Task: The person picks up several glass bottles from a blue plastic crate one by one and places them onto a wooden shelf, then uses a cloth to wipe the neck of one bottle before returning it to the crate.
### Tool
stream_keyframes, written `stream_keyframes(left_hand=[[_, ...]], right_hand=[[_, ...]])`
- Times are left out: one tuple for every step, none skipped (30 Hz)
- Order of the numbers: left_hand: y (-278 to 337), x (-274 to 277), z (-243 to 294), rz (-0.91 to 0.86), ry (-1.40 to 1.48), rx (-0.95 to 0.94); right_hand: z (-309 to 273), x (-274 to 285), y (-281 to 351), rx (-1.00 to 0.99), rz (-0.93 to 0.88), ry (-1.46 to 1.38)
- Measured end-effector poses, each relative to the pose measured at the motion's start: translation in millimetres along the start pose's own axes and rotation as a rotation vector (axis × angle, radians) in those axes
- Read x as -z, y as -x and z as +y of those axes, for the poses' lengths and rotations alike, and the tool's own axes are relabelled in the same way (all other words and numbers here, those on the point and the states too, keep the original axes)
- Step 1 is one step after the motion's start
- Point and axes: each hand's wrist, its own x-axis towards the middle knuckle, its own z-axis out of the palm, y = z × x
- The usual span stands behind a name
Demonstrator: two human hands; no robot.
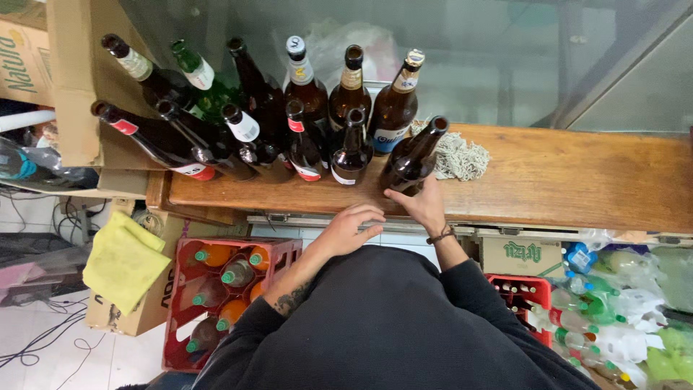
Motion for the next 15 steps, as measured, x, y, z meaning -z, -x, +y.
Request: stream_keyframes(left_hand=[[-2.5, -1.9, 0.4, -0.005, 0.001, 0.019], [-4.0, -7.0, -1.8, -0.007, 0.001, 0.018], [-5.2, -11.0, -4.3, -0.007, 0.004, 0.024], [-6.2, -14.7, -6.7, -0.008, 0.007, 0.029], [-9.2, -14.4, -3.7, -0.008, 0.005, 0.027], [-12.0, -14.0, -0.8, -0.01, 0.01, 0.031], [-12.8, -15.3, 2.5, -0.013, 0.019, 0.038], [-15.8, -16.3, 0.9, -0.013, 0.02, 0.039], [-17.8, -18.5, -0.2, -0.006, 0.029, 0.029], [-19.5, -20.6, -1.3, 0.001, 0.039, 0.018], [-20.4, -21.5, 2.3, 0.001, 0.042, 0.02], [-21.1, -22.0, 6.3, 0.001, 0.075, 0.025], [-27.4, -19.7, 8.6, 0.005, 0.104, 0.021], [-31.7, -20.2, 9.5, 0.006, 0.103, 0.013], [-31.8, -20.6, 11.3, 0.023, 0.145, 0.009]], right_hand=[[0.5, -1.6, -2.9, 0.016, 0.003, 0.051], [2.8, -3.7, -4.0, 0.016, 0.004, 0.05], [4.5, -6.7, -5.3, 0.035, 0.009, 0.072], [6.0, -9.8, -6.4, 0.054, 0.013, 0.094], [4.6, -8.3, -8.5, 0.056, 0.016, 0.093], [3.2, -7.0, -10.5, 0.112, 0.022, 0.107], [2.8, -5.5, -10.1, 0.165, 0.026, 0.122], [3.3, -5.9, -11.2, 0.163, 0.025, 0.122], [4.6, -5.7, -10.5, 0.171, -0.011, 0.062], [5.9, -5.7, -9.7, 0.178, -0.047, 0.001], [-13.0, 6.3, -6.0, 0.175, -0.048, 0.003], [-32.6, 18.3, -2.3, 0.198, -0.135, -0.025], [-53.6, 30.7, -4.4, 0.228, -0.217, -0.051], [-43.6, 34.0, -9.0, 0.233, -0.212, -0.048], [-33.8, 35.5, -10.7, 0.208, -0.253, 0.0]])
